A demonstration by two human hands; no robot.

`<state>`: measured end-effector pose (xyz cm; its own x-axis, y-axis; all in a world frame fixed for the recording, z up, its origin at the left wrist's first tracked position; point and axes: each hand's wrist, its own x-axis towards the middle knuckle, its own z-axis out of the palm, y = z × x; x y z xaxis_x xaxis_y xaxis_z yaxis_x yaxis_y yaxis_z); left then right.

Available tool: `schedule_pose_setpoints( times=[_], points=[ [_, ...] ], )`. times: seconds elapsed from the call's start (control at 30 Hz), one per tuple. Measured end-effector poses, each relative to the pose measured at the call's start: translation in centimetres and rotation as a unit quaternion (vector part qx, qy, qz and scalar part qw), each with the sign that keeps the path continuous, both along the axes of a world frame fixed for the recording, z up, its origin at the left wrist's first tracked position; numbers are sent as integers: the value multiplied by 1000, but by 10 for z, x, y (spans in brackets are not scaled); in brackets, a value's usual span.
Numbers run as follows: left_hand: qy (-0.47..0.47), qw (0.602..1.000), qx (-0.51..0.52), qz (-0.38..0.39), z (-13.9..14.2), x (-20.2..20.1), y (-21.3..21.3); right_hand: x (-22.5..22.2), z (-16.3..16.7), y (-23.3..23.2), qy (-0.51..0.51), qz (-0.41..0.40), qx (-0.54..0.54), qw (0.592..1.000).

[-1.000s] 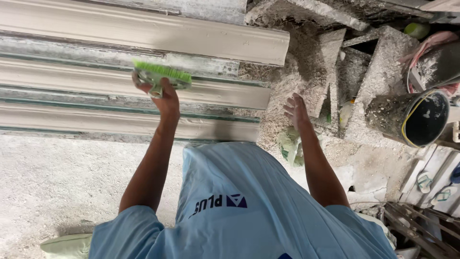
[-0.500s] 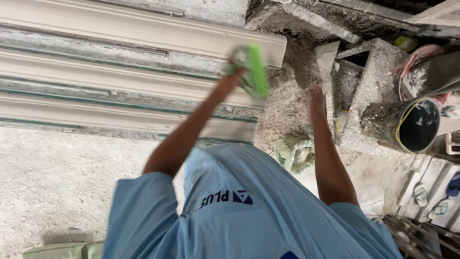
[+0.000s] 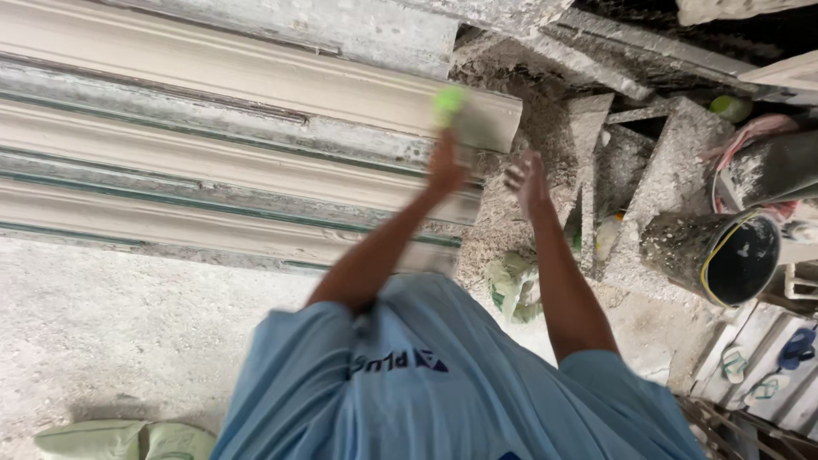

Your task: The person brushes dust off long plaster cornice moldings with a green brush, then carries the moldings one at a time and leans them against a wall with other finished pieces. The person then scrapes accumulated plaster residue off the workbench surface with an orange scraper.

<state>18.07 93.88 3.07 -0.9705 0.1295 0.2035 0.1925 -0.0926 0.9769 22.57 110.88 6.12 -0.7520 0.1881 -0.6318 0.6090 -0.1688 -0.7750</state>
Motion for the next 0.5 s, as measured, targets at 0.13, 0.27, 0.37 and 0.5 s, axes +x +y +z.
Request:
schedule_pose_setpoints(
  times=[0.13, 0.27, 0.37, 0.5],
  points=[
    [-140, 971, 28, -190, 4, 1, 94, -44, 8, 4, -50, -131, -44, 989],
    [-136, 969, 82, -188, 0, -53, 19, -33, 0, 53, 43, -28, 104, 993],
    [-235, 928, 285, 38, -7, -103, -94, -15, -13, 79, 9, -46, 96, 994],
    [35, 948, 21, 317, -18, -115, -153, -13, -28, 71, -43, -32, 56, 997]
  ],
)
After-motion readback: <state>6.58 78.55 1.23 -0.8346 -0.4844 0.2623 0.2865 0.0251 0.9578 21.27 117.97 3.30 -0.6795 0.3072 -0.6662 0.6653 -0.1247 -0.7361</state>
